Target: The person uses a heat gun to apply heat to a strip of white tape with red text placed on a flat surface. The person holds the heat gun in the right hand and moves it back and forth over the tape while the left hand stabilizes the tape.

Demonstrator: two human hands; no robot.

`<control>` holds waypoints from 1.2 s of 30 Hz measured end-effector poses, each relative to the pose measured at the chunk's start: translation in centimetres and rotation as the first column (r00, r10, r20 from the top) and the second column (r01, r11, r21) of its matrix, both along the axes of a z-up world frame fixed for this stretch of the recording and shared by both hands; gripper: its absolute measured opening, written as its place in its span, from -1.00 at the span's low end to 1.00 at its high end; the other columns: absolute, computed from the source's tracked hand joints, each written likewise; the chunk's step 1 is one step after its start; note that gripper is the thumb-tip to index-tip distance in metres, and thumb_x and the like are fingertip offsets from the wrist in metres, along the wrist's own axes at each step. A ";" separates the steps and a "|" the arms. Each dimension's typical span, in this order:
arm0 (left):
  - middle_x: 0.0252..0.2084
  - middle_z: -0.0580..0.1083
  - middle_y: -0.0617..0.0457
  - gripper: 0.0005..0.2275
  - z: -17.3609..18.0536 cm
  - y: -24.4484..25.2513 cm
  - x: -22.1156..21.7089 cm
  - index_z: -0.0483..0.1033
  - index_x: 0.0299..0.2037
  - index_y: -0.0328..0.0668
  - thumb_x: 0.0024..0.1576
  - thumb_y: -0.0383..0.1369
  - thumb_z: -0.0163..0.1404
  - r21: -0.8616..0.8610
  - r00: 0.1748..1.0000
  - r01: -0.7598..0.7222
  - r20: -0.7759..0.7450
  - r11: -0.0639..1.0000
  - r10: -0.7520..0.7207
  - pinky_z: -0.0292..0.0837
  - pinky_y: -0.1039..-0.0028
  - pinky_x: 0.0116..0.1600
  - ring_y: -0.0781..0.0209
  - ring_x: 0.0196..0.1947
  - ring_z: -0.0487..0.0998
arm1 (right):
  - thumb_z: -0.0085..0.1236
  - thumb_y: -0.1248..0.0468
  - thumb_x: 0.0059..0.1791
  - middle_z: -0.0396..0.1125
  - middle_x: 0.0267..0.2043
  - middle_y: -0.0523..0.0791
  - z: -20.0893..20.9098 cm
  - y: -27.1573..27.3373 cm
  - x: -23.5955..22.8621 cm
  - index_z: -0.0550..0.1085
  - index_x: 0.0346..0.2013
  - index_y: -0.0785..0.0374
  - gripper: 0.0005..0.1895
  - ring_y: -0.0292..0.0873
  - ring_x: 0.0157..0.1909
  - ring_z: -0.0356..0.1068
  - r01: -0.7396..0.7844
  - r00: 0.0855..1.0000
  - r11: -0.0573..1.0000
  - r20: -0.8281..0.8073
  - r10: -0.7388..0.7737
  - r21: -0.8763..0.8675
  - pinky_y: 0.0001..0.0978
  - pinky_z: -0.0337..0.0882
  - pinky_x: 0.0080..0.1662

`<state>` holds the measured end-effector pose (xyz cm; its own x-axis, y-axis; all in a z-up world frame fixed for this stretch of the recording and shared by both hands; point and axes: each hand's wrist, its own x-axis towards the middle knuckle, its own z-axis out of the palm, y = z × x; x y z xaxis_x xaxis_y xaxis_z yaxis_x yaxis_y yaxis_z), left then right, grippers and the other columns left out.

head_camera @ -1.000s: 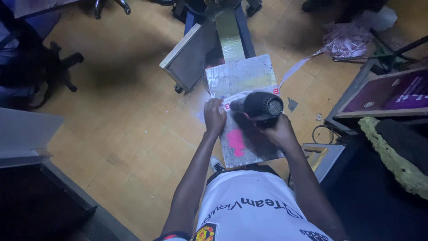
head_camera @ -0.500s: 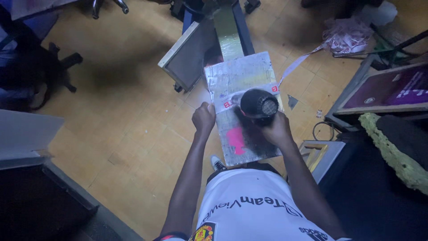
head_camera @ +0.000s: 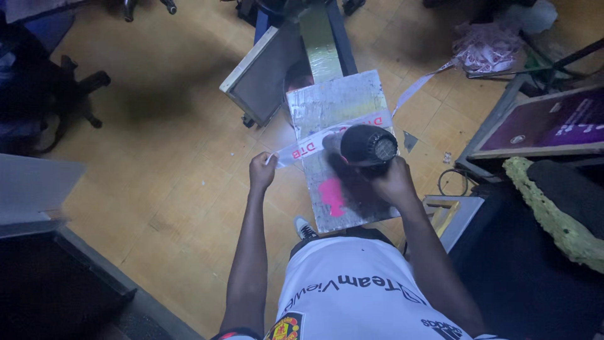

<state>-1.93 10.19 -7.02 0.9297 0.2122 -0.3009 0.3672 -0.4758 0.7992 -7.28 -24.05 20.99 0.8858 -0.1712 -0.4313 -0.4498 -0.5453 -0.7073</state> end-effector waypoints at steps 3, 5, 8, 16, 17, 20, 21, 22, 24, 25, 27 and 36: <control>-0.51 0.51 0.02 -0.82 -0.7 1.1 0.3 0.63 -0.39 0.03 0.12 -0.13 0.13 0.078 0.998 0.023 -0.068 0.997 -0.017 0.40 0.28 -0.20 0.03 -0.45 0.50 | 0.29 0.42 -0.26 0.47 -0.15 0.22 -4.5 -1.6 0.0 0.48 -0.11 0.44 -0.56 0.43 0.06 0.44 0.016 0.997 0.997 0.071 -0.010 -0.074 0.31 0.42 0.02; -0.46 0.55 0.03 -0.83 0.5 0.9 -0.1 0.64 -0.34 0.06 0.11 -0.11 0.12 0.137 0.994 0.035 -0.111 0.990 -0.020 0.44 0.21 -0.13 -0.05 -0.34 0.56 | 0.30 0.36 -0.23 0.47 -0.13 0.25 -0.9 -0.7 0.3 0.49 -0.08 0.47 -0.56 0.44 0.06 0.43 0.010 0.999 1.000 0.054 -0.009 -0.026 0.33 0.41 0.02; -0.14 0.54 -0.04 -0.77 6.3 -1.8 -0.1 0.61 -0.09 -0.02 0.08 -0.21 0.17 0.331 0.996 0.078 0.004 0.940 -0.085 0.41 0.10 0.12 -0.14 0.00 0.53 | 0.31 0.35 -0.20 0.47 -0.16 0.26 0.3 -0.6 0.7 0.50 -0.11 0.49 -0.59 0.45 0.02 0.45 0.008 0.997 1.000 0.072 -0.008 -0.002 0.31 0.42 -0.02; 0.25 0.43 -0.25 -0.63 9.4 -13.4 -0.1 0.46 0.19 -0.29 0.16 -0.41 0.03 0.522 0.738 0.391 0.314 0.758 -0.597 0.12 0.00 0.44 -0.26 0.34 0.35 | 0.26 0.30 -0.14 0.48 -0.27 0.28 5.5 1.7 1.1 0.46 -0.15 0.60 -0.60 0.39 -0.09 0.50 -0.051 0.998 0.998 0.029 0.050 0.039 0.25 0.40 -0.02; 0.30 0.40 -0.20 -0.63 10.1 -14.0 -0.2 0.47 0.18 -0.28 0.15 -0.38 0.02 0.548 0.733 0.439 0.240 0.712 -0.637 0.13 -0.03 0.43 -0.24 0.36 0.32 | 0.28 0.32 -0.19 0.47 -0.28 0.22 1.8 0.4 1.1 0.47 -0.18 0.50 -0.64 0.37 -0.07 0.50 -0.024 0.998 0.998 0.052 0.027 -0.053 0.23 0.44 -0.07; 0.37 0.35 -0.15 -0.63 11.7 -14.4 -0.7 0.46 0.19 -0.24 0.17 -0.33 -0.02 0.568 0.728 0.490 0.149 0.661 -0.669 0.13 -0.09 0.43 -0.23 0.40 0.27 | 0.26 0.33 -0.26 0.47 -0.27 0.17 -1.6 -1.3 1.3 0.47 -0.22 0.41 -0.64 0.35 -0.05 0.49 -0.021 0.997 0.987 0.064 0.032 -0.157 0.27 0.47 -0.10; 0.38 0.34 -0.13 -0.62 12.1 -14.2 -0.8 0.45 0.21 -0.23 0.19 -0.32 -0.04 0.568 0.732 0.497 0.133 0.656 -0.669 0.10 -0.12 0.44 -0.23 0.42 0.24 | 0.21 0.32 -0.29 0.47 -0.25 0.17 -1.5 -1.4 1.4 0.47 -0.22 0.43 -0.62 0.35 -0.04 0.49 -0.044 0.997 0.985 0.050 0.053 -0.169 0.33 0.45 -0.09; 0.38 0.34 -0.13 -0.62 11.8 -14.1 -0.7 0.45 0.21 -0.23 0.19 -0.32 -0.04 0.568 0.728 0.502 0.131 0.653 -0.673 0.10 -0.12 0.44 -0.23 0.42 0.24 | 0.21 0.32 -0.29 0.47 -0.25 0.17 -2.3 -1.8 1.3 0.47 -0.22 0.43 -0.62 0.35 -0.04 0.49 -0.038 0.998 0.985 0.049 0.047 -0.168 0.33 0.45 -0.09; 0.38 0.34 -0.14 -0.59 11.3 -13.7 -0.7 0.47 0.21 -0.25 0.15 -0.31 0.03 0.598 0.717 0.491 0.135 0.633 -0.684 0.15 -0.10 0.42 -0.21 0.41 0.26 | 0.28 0.34 -0.28 0.47 -0.25 0.19 -3.9 -2.5 1.1 0.51 -0.22 0.42 -0.63 0.43 -0.07 0.47 -0.017 0.997 0.989 0.077 0.028 -0.145 0.37 0.42 -0.18; 0.38 0.34 -0.14 -0.59 11.0 -13.6 -0.8 0.47 0.21 -0.25 0.15 -0.31 0.03 0.598 0.717 0.492 0.134 0.633 -0.684 0.15 -0.10 0.42 -0.21 0.41 0.26 | 0.28 0.34 -0.28 0.47 -0.25 0.19 -3.2 -2.2 1.0 0.51 -0.22 0.42 -0.63 0.43 -0.07 0.47 -0.016 0.997 0.989 0.076 0.028 -0.145 0.37 0.42 -0.18; 0.42 0.30 -0.06 -0.59 10.5 -13.1 -0.9 0.45 0.24 -0.18 0.18 -0.28 -0.02 0.592 0.744 0.499 0.082 0.633 -0.664 0.08 -0.11 0.46 -0.19 0.45 0.21 | 0.10 0.36 -0.24 0.47 -0.30 0.15 -2.0 -1.6 1.0 0.54 -0.24 0.41 -0.70 0.39 -0.11 0.47 -0.020 0.998 0.977 0.059 0.033 -0.210 0.30 0.47 -0.15; 0.40 0.34 -0.07 -0.63 11.5 -13.4 -1.3 0.49 0.19 -0.20 0.18 -0.30 0.00 0.606 0.733 0.509 0.068 0.611 -0.677 0.08 -0.09 0.46 -0.20 0.44 0.22 | 0.21 0.36 -0.19 0.45 -0.30 0.23 -2.5 -1.5 1.2 0.53 -0.22 0.47 -0.71 0.46 -0.10 0.47 -0.024 0.987 0.991 0.152 0.044 -0.134 0.28 0.46 -0.13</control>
